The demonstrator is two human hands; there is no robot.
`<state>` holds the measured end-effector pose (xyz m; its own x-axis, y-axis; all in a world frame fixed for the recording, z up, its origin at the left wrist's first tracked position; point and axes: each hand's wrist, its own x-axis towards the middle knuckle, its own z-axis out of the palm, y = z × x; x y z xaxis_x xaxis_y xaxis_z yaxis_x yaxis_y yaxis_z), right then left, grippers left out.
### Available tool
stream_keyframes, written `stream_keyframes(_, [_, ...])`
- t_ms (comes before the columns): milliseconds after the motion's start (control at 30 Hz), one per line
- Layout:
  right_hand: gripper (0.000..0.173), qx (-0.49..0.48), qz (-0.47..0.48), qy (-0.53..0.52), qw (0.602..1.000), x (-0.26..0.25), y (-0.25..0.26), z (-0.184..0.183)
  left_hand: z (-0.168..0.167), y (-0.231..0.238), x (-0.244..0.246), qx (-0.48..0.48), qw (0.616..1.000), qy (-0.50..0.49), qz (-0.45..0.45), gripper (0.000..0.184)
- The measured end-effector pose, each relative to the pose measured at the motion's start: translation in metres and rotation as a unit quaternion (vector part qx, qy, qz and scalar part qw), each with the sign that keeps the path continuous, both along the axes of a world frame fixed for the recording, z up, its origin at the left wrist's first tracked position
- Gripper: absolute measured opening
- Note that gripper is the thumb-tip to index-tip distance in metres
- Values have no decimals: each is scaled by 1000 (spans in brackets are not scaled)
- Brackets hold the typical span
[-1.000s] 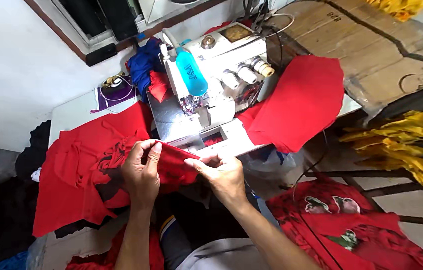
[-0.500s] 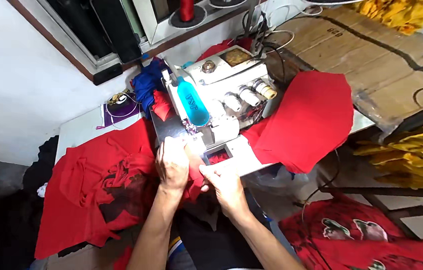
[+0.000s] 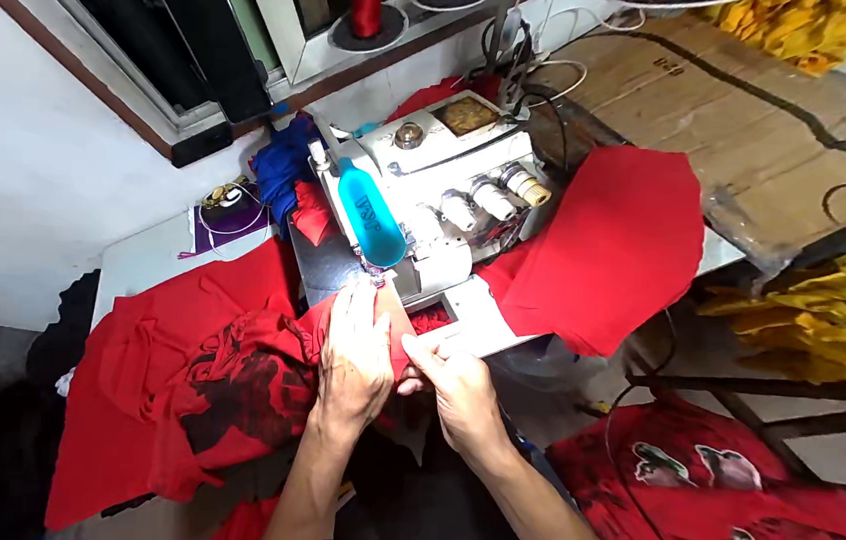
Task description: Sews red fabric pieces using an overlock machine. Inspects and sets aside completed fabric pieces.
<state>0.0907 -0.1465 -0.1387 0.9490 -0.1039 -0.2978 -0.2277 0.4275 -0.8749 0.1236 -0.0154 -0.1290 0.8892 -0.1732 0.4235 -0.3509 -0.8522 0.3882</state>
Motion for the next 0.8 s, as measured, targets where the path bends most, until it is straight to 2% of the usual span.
stream_keyframes(267, [14, -9, -1, 11, 1000, 15, 8, 3, 7, 11, 21, 31, 999, 9, -13, 37])
stream_keyframes(400, [28, -73, -7, 5, 997, 46, 18, -1, 14, 22, 54, 57, 998, 24, -16, 35])
stream_keyframes(500, [41, -130, -48, -14, 990, 60, 25, -7, 20, 24, 69, 60, 997, 39, 22, 30])
stream_keyframes(700, [33, -159, -102, -48, 981, 54, 31, -18, 19, 26, 80, 63, 989, 54, 126, 46])
stream_keyframes(800, [26, -182, -64, -13, 981, 40, 34, -12, 18, 32, 68, 19, 972, 119, 201, 56])
